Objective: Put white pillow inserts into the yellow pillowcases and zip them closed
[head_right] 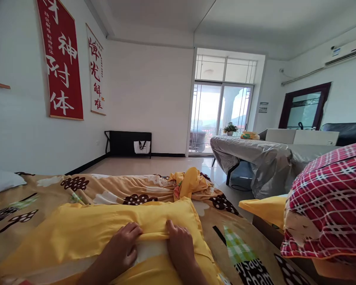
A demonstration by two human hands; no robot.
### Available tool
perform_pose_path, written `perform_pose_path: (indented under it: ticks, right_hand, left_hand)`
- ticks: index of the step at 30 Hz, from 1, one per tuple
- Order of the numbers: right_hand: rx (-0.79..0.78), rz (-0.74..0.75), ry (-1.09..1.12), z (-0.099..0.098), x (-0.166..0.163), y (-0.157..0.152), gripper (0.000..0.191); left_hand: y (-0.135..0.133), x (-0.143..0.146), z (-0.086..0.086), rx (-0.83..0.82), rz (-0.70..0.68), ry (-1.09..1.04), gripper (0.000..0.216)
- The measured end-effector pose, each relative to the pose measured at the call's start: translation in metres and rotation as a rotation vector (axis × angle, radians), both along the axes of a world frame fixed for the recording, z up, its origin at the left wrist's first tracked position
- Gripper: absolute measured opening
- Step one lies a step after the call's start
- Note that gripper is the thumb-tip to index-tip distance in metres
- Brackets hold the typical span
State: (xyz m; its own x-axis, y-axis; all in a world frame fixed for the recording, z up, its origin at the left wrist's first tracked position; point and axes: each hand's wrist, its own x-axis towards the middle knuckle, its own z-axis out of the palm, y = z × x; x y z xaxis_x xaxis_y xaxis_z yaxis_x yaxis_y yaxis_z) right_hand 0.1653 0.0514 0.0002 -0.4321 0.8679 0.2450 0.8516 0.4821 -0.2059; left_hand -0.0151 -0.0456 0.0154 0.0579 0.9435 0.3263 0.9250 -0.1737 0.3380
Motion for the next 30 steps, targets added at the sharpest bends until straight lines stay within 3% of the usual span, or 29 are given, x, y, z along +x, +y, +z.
perform_pose_path:
  ticks: [3,7,14,17,20,24,27,30]
  right_hand:
    - [0.027,-0.032,0.037,-0.002,0.004,-0.004,0.048]
    - [0.079,-0.105,0.053,-0.014,0.024,-0.011,0.050]
    - [0.086,-0.178,0.140,-0.031,0.050,-0.017,0.047]
    - [0.081,-0.153,0.124,-0.024,0.043,-0.014,0.043]
    - [0.071,-0.136,0.093,-0.013,0.036,-0.011,0.038]
    - [0.170,-0.065,0.152,0.005,0.029,-0.009,0.041]
    - [0.237,-0.024,0.173,0.024,0.026,-0.011,0.042]
    - [0.209,0.001,0.069,0.043,0.023,-0.013,0.038]
  left_hand:
    - [-0.002,-0.001,0.002,-0.031,0.036,0.045,0.030]
    - [-0.018,-0.017,0.010,-0.057,0.191,0.245,0.034]
    - [-0.067,-0.124,0.015,-0.121,0.475,0.285,0.037]
    - [-0.080,-0.157,0.011,-0.113,0.478,0.269,0.037]
    - [-0.087,-0.168,0.012,-0.070,0.445,0.227,0.040]
    - [-0.101,-0.169,0.030,0.048,0.480,0.187,0.041]
    - [-0.119,-0.174,0.046,0.212,0.593,0.199,0.041]
    - [-0.139,-0.178,0.048,0.324,0.668,0.205,0.039]
